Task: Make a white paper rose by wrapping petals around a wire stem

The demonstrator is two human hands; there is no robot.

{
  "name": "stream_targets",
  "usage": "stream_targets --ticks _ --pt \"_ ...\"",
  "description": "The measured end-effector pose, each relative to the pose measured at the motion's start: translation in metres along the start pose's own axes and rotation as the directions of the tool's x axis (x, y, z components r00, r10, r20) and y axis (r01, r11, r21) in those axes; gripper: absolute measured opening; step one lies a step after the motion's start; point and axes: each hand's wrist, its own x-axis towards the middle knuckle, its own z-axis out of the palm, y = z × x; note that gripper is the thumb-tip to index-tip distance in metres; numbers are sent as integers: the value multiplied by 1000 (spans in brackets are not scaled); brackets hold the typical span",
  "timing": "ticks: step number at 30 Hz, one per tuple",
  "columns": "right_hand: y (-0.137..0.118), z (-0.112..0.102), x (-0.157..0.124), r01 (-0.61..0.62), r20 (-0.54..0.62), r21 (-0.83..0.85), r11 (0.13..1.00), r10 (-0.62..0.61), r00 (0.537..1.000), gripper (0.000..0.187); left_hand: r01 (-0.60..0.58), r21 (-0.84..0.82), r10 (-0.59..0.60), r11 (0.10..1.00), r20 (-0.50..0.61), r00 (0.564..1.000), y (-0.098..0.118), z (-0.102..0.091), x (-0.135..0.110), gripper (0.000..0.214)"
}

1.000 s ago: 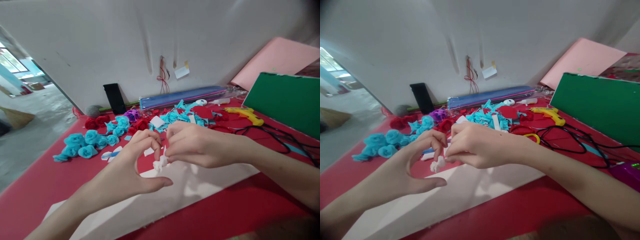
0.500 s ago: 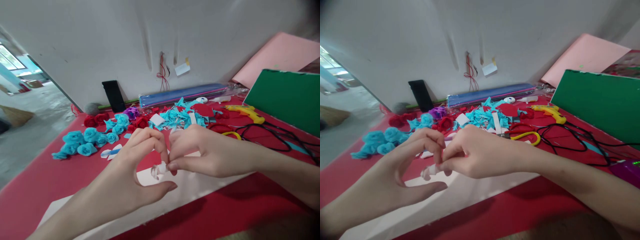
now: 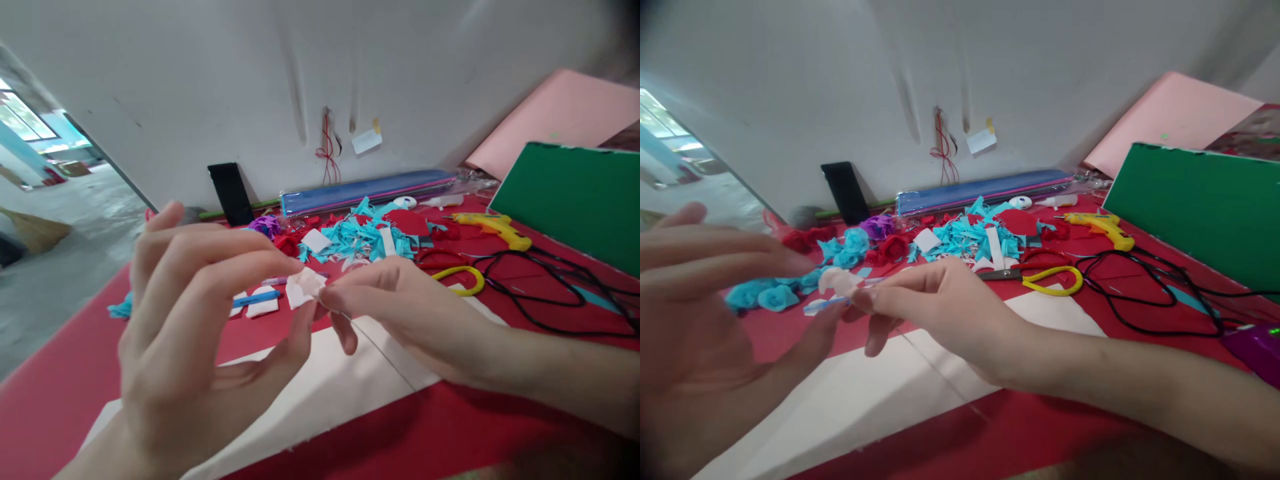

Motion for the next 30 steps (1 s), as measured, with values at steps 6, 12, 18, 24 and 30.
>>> stream_targets --ticks 6,12,18,24,30 --pt "4 10 -2 -72 -47 107 992 78 996 23 -115 203 106 972 58 993 1 -4 3 33" --pt "7 10 -2 -34 -87 20 999 36 996 27 -176 274 172 946 40 984 -2 -1 1 34" --pt "12 11 -5 -5 -121 -111 994 -8 993 29 -189 301 188 935 33 982 2 -1 -1 33" --pt "13 14 -9 52 -125 -173 984 -75 989 29 -115 212 121 970 -14 993 4 -7 7 30" --pt "16 13 -13 125 -145 -346 930 -185 972 24 -166 183 165 969 23 986 2 -6 4 41"
